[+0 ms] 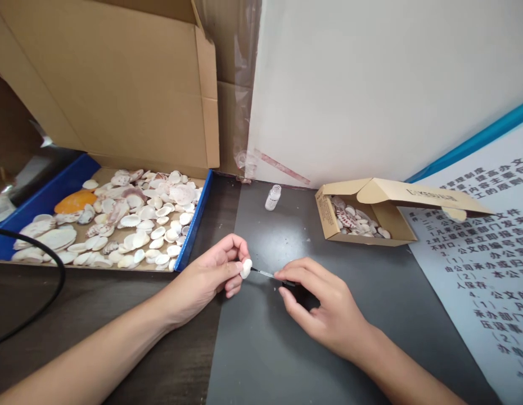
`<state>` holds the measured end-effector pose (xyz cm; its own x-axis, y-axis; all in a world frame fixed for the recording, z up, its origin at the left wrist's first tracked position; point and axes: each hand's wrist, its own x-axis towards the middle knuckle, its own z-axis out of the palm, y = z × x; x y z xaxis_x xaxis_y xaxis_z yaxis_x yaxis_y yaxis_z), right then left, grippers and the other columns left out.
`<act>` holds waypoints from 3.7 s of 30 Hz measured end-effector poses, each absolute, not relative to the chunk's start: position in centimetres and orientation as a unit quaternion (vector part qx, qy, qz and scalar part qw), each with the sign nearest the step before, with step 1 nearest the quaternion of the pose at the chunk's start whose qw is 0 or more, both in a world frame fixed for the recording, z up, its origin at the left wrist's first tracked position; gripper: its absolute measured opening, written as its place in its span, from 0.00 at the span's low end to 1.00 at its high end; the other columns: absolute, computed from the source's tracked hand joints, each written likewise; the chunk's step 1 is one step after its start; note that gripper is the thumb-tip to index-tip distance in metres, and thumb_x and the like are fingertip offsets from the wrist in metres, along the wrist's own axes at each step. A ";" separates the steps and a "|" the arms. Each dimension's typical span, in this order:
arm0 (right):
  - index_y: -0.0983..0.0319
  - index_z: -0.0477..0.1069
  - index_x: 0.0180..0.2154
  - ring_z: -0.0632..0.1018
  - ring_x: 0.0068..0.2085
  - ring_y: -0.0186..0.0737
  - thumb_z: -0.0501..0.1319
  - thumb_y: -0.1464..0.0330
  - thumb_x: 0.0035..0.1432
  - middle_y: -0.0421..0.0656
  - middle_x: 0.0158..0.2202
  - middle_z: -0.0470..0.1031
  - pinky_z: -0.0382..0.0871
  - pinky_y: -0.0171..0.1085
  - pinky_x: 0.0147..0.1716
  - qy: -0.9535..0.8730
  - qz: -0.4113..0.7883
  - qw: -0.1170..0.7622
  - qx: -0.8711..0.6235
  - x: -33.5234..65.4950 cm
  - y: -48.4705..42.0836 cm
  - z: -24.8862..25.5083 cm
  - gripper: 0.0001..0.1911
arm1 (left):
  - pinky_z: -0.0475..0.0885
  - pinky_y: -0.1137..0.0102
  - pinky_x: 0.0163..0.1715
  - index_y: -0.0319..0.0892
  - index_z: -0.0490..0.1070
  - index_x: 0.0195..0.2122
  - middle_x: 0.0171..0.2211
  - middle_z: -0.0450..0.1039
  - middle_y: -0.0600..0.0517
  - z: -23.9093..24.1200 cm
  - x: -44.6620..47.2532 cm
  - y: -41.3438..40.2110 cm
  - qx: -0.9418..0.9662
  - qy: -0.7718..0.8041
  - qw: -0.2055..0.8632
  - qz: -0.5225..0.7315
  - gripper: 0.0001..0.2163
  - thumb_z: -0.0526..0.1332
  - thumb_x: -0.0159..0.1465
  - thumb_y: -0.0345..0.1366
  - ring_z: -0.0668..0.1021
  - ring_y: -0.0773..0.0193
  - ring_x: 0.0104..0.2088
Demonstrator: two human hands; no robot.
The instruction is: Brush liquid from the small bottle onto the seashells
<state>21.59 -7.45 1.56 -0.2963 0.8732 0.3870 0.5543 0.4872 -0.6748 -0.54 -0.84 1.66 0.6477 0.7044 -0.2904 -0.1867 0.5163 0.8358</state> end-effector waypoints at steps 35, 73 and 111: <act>0.64 0.76 0.42 0.79 0.39 0.39 0.59 0.79 0.59 0.47 0.38 0.76 0.75 0.36 0.39 -0.777 0.219 0.381 -0.450 21.8 -7.2 1.7 0.12 | 0.60 0.74 0.24 0.44 0.60 0.39 0.32 0.61 0.58 1.2 -0.6 -0.8 0.459 0.314 0.795 0.240 0.05 0.57 0.69 0.35 0.59 0.74 0.23; 0.61 0.75 0.46 0.82 0.38 0.39 0.62 0.76 0.62 0.47 0.39 0.79 0.80 0.36 0.36 -0.786 0.197 0.405 -0.424 21.7 -7.6 2.3 0.10 | 0.59 0.74 0.23 0.43 0.62 0.37 0.28 0.62 0.60 1.7 -0.5 -1.0 0.427 0.329 0.799 0.267 0.08 0.63 0.65 0.35 0.61 0.75 0.22; 0.58 0.63 0.37 0.77 0.27 0.33 0.60 0.64 0.67 0.38 0.29 0.74 0.71 0.31 0.28 -0.757 0.185 0.405 -0.479 21.9 -7.9 2.1 0.08 | 0.70 0.74 0.24 0.41 0.64 0.34 0.23 0.61 0.61 1.8 -0.3 -1.0 0.426 0.323 0.797 0.282 0.07 0.63 0.65 0.34 0.61 0.76 0.20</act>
